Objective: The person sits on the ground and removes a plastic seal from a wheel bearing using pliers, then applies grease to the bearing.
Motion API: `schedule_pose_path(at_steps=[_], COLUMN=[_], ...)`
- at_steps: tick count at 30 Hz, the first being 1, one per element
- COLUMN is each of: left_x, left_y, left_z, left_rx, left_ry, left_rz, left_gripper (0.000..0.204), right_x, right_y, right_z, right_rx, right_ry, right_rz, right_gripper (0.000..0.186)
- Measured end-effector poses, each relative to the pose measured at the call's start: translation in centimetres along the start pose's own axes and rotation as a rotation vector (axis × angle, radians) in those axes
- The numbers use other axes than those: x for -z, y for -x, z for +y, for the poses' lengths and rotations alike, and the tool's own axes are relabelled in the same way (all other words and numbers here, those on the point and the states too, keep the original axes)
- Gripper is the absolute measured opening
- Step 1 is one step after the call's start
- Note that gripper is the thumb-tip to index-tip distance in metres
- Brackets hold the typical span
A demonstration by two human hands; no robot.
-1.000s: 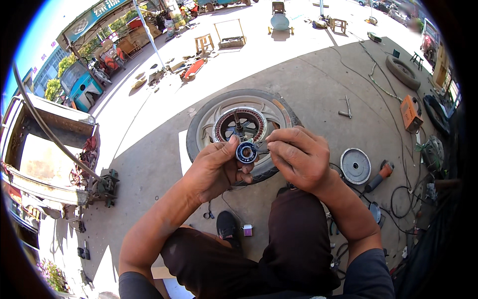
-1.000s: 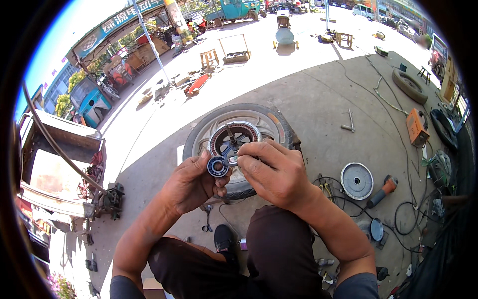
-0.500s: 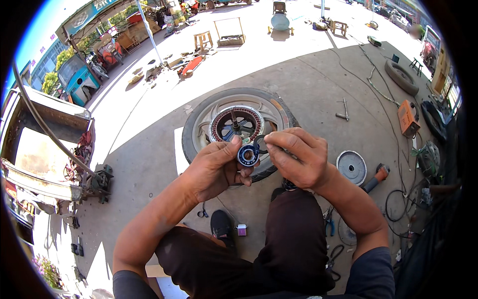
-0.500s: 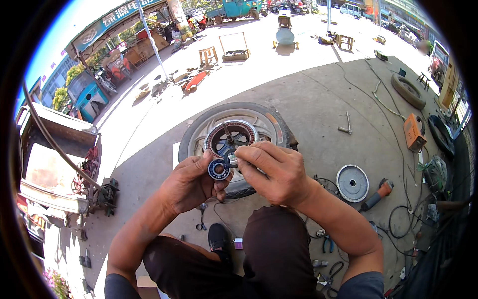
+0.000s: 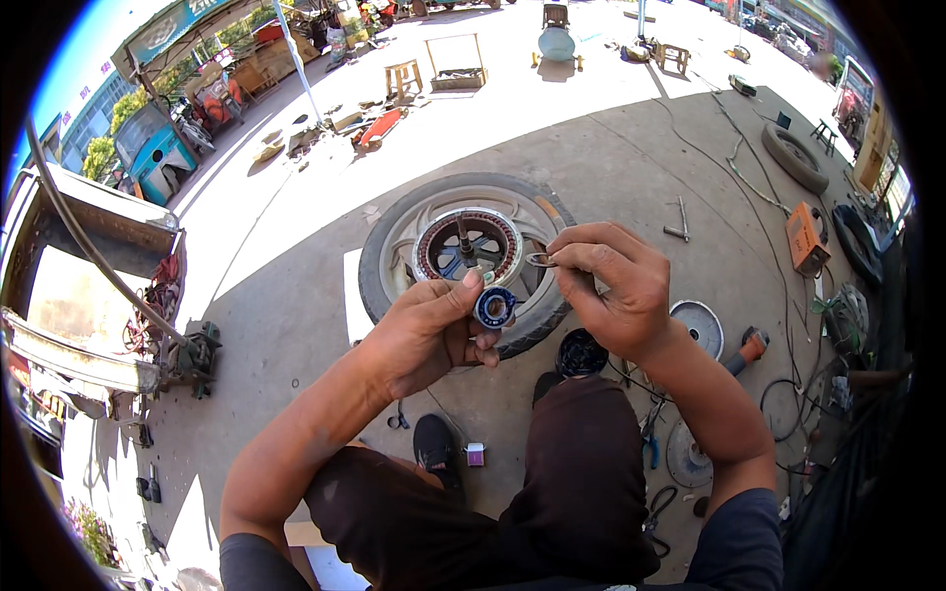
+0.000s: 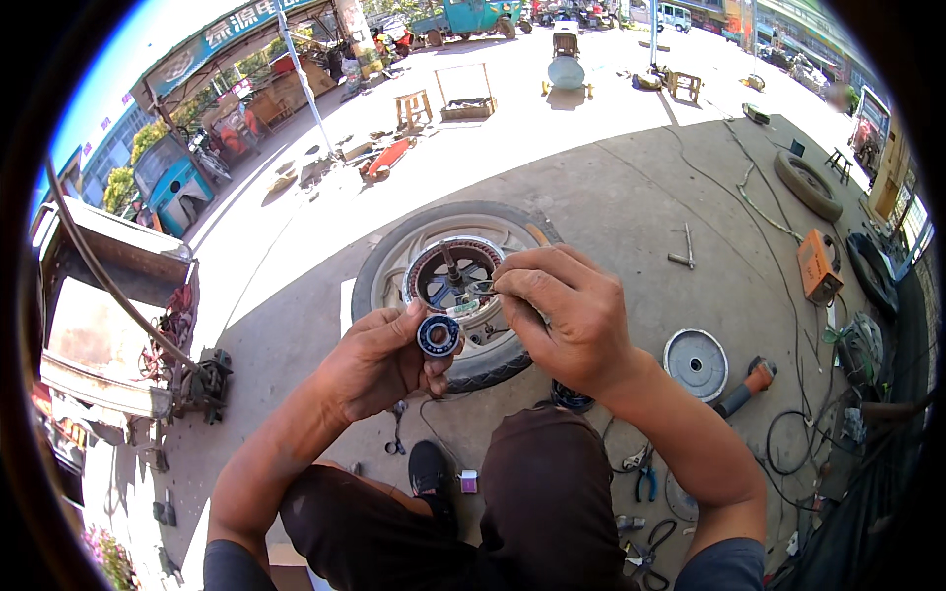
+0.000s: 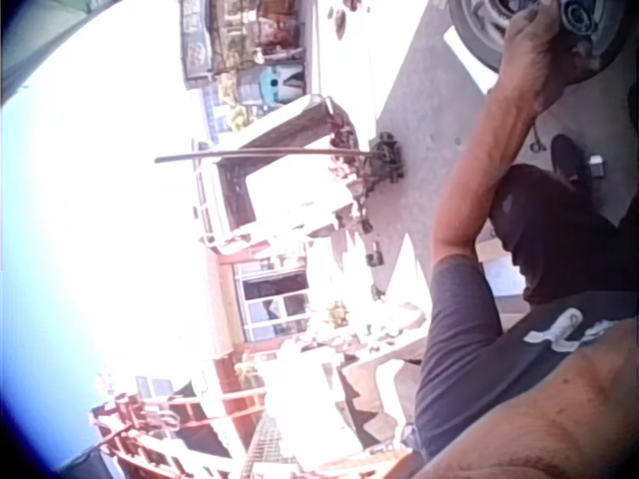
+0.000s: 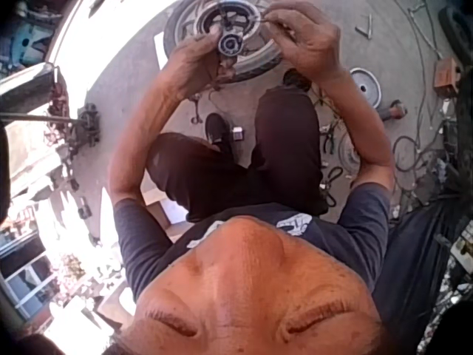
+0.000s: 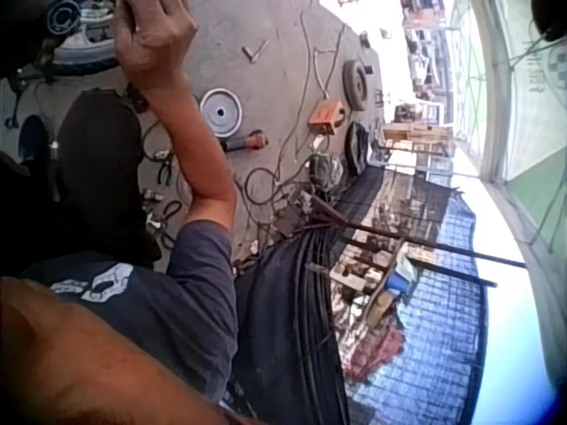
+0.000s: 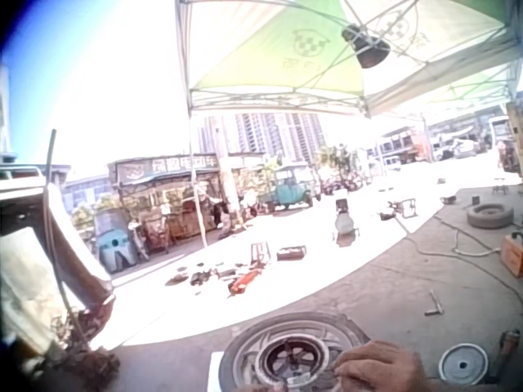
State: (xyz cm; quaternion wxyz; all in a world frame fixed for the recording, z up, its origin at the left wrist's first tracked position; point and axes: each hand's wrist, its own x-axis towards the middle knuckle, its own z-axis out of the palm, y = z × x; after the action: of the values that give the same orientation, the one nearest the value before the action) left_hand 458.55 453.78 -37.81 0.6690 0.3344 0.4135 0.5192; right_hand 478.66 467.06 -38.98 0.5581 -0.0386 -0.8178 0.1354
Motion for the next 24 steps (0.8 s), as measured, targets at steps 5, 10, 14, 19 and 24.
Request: schedule_pose_path(at_steps=[5,10,14,19,24], left_x=[-0.3,-0.2,-0.2,0.0,0.5], left_y=[-0.1,-0.2,-0.1,0.0,-0.2], left_z=[-0.1,-0.1,-0.1,-0.2,-0.4], left_rx=[0.007,0.009,0.011,0.016,0.011], left_ry=[-0.004,-0.003,-0.013,0.0,0.036], left_rz=[0.034,0.014,0.005,0.007,-0.009], left_gripper=[0.045,0.045,0.044,0.043,0.041], right_x=[0.9,1.0,0.9,0.8,0.8], right_y=[-0.7,-1.3,-1.4,-1.1,-0.7], right_z=[-1.3,-2.0,-2.0,-2.0,-2.1], right_rx=[-0.104,-0.03,-0.014,0.042,0.16], right_ry=[-0.176,-0.136,-0.103,-0.069,0.048], right_rz=[-0.059,-0.127,-0.141,-0.189,-0.226], right_gripper=[0.017,0.017,0.018,0.019,0.023])
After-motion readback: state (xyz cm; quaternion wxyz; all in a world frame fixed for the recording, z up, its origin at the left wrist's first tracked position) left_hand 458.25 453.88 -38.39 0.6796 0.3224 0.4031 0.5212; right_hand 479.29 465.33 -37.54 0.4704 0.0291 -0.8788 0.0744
